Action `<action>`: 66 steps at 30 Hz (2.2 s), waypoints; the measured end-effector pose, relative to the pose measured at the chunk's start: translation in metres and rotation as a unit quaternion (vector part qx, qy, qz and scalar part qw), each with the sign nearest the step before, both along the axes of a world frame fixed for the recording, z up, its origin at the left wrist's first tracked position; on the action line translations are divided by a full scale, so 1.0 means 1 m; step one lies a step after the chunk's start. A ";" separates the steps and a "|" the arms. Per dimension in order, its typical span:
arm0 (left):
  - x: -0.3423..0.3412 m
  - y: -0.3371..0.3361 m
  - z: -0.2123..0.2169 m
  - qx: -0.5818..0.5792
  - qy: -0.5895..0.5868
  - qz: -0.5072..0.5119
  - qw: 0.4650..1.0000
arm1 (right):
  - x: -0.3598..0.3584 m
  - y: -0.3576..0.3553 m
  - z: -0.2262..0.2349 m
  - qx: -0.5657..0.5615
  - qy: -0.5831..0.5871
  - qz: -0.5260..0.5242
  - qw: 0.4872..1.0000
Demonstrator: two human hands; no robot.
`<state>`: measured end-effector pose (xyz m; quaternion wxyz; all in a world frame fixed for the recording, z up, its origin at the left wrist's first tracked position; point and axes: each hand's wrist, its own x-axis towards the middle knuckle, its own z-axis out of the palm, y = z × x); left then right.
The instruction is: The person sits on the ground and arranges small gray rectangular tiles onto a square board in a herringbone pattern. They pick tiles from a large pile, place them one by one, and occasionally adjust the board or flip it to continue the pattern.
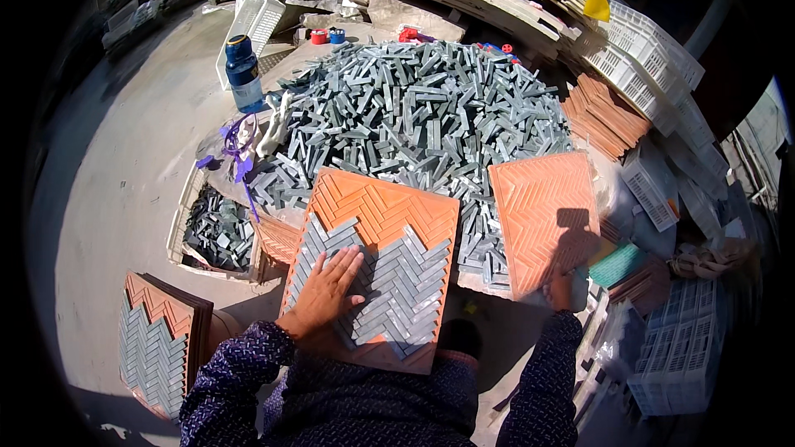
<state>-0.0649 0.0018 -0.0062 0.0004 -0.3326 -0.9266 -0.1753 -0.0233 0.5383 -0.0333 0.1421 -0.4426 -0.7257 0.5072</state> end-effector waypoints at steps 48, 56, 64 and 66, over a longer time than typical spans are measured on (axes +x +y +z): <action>0.002 -0.049 -0.010 0.139 -0.007 0.157 0.978 | -0.059 -0.271 0.043 0.445 -0.016 0.541 0.714; -0.045 -0.005 -0.009 -0.001 0.061 0.086 0.994 | -0.056 -0.279 0.040 0.429 0.010 0.570 0.701; -0.048 0.002 -0.006 -0.020 0.059 0.075 0.995 | -0.045 -0.250 0.026 0.407 0.007 0.541 0.736; -0.043 -0.001 -0.005 -0.010 0.047 0.080 0.996 | -0.047 -0.248 0.031 0.393 0.035 0.532 0.749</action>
